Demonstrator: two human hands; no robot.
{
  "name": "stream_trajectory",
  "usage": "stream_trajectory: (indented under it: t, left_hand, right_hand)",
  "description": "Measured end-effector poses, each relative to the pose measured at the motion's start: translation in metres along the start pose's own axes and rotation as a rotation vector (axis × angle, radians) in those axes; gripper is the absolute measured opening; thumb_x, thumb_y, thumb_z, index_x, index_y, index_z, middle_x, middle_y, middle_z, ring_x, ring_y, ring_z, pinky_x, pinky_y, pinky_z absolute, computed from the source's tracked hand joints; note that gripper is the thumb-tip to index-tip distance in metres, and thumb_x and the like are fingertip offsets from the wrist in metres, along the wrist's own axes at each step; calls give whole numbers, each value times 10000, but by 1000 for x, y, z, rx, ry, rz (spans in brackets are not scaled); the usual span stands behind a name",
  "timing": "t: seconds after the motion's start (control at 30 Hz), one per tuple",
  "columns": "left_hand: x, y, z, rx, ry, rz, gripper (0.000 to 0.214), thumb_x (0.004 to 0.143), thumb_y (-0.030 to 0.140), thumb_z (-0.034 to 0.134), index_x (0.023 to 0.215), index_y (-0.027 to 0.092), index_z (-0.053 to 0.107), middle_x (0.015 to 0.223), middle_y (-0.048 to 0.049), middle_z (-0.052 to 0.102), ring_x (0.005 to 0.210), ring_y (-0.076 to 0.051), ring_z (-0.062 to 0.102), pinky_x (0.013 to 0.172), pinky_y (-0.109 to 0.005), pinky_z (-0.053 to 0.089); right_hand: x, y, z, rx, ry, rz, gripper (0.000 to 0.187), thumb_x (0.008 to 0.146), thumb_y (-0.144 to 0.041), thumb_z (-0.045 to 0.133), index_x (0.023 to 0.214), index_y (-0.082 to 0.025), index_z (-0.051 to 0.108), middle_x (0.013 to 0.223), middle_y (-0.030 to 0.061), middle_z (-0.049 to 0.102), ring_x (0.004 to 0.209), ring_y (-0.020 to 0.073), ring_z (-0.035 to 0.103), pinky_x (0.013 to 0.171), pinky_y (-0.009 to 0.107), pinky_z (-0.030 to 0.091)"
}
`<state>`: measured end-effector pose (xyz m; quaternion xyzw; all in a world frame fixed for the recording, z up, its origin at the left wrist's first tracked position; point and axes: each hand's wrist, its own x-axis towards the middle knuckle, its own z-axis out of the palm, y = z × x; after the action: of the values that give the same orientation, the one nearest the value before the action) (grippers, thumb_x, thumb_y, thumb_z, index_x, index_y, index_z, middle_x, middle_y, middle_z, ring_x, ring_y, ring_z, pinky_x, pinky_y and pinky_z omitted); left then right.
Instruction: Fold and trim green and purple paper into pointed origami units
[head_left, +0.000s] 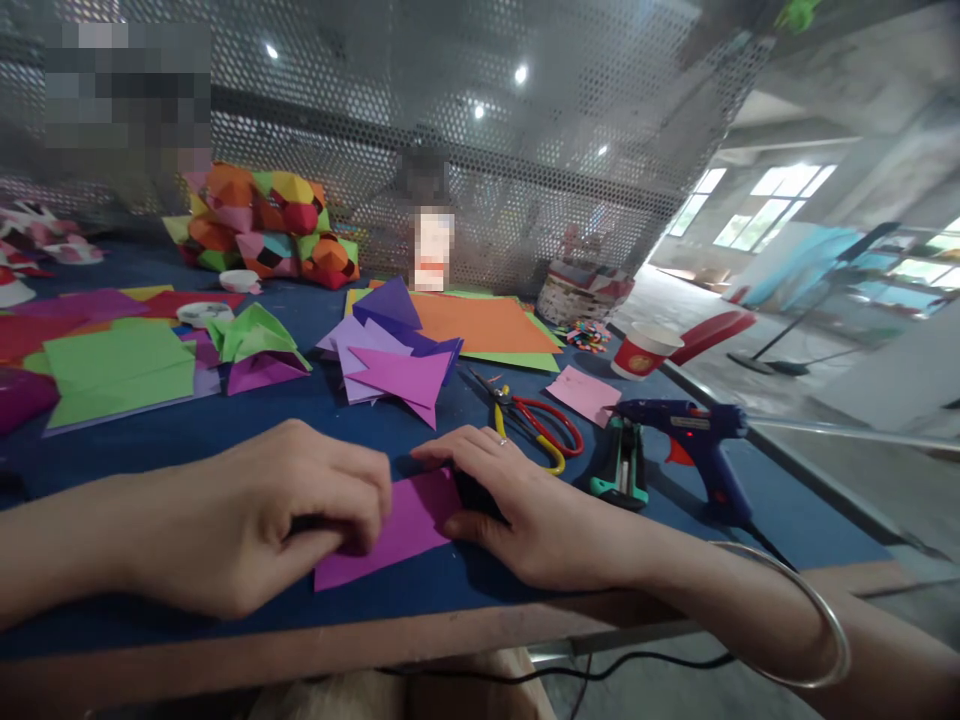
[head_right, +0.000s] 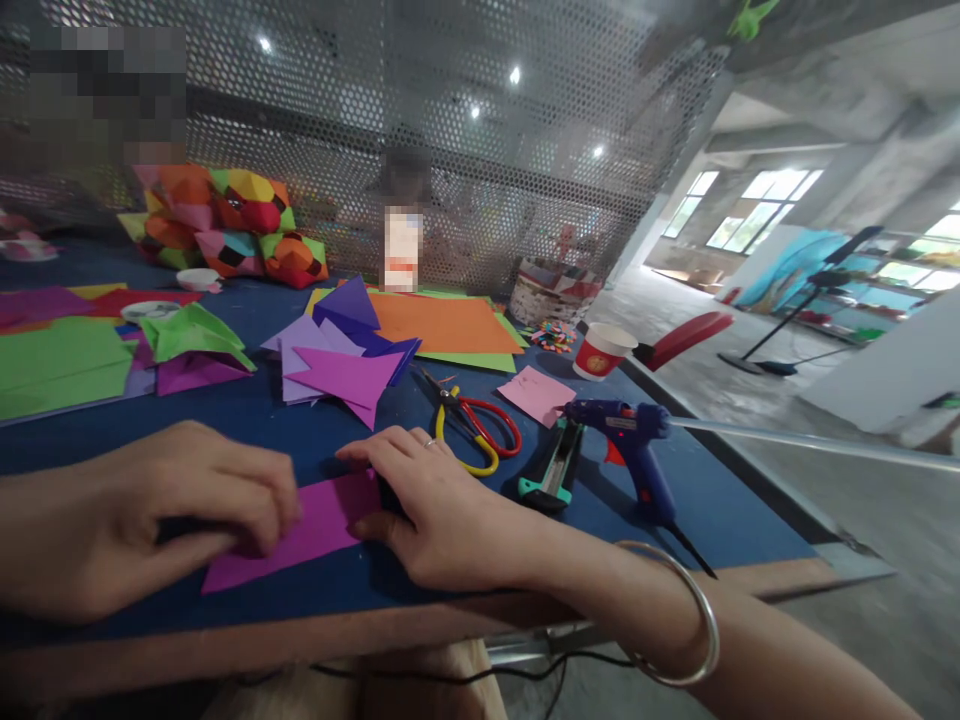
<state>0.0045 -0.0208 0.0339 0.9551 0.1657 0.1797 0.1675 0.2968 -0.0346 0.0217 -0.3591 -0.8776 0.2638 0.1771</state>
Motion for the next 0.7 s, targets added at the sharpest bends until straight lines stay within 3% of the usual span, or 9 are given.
stream_trajectory:
  t: [0.07, 0.17, 0.3, 0.4, 0.5, 0.6, 0.7]
  left_hand:
    - [7, -10, -5, -83, -36, -26, 316, 1076, 66, 550, 1137, 271, 783, 1255, -33, 847, 1085, -177, 845, 993, -225, 655]
    - [1, -26, -3, -89, -98, -54, 355, 1082, 114, 673, 1318, 357, 775, 1557, -8, 787, 1441, -221, 760, 1230, -297, 600]
    - [-14, -38, 3, -13, -109, -72, 517, 1036, 183, 783, 1498, 411, 733, 1669, 7, 741, 1641, -347, 621, 1284, -484, 600]
    - [-13, -37, -1, -11, -128, -94, 588, 1004, 180, 834, 1519, 447, 732, 1678, 19, 734, 1643, -372, 615, 1271, -542, 610]
    - [-8, -32, -6, -50, -140, -111, 603, 983, 151, 865, 1500, 436, 746, 1700, -1, 715, 1643, -355, 616, 1330, -551, 551]
    - [-6, -29, -7, -100, -160, -120, 583, 987, 113, 851, 1476, 414, 751, 1714, -12, 704, 1673, -330, 583, 1387, -536, 479]
    - [-7, -35, -3, -208, -147, -106, 510, 1017, 141, 829, 1450, 398, 749, 1743, -13, 679, 1704, -314, 544, 1456, -561, 350]
  right_hand:
    - [0, -2, -1, -5, -2, 3, 418, 1091, -140, 721, 1501, -170, 645, 1515, 190, 722, 1446, 323, 652, 1261, 555, 508]
    - [0, -4, 0, -2, -5, 8, 406, 1091, -148, 738, 1489, -168, 663, 1507, 184, 738, 1455, 317, 663, 1275, 543, 508]
    - [-1, -1, 2, -12, 95, -28, 380, 1060, -158, 795, 1432, -158, 721, 1455, 168, 764, 1382, 291, 715, 1215, 467, 576]
    - [-1, 5, -4, -174, 276, -32, 199, 1124, -183, 689, 1303, -196, 776, 1334, 147, 795, 1259, 274, 764, 1125, 427, 612]
    - [-2, 10, -17, -486, 405, 207, 233, 1161, -188, 562, 1270, -197, 767, 1258, 178, 805, 1177, 326, 787, 1042, 466, 613]
    - [-1, 14, -29, -666, 301, 494, 206, 1132, -210, 598, 1285, -164, 728, 1236, 218, 817, 1132, 374, 810, 917, 442, 601]
    - [2, 15, -34, -669, 186, 590, 220, 1129, -197, 588, 1312, -147, 699, 1217, 229, 835, 1120, 379, 826, 856, 401, 568]
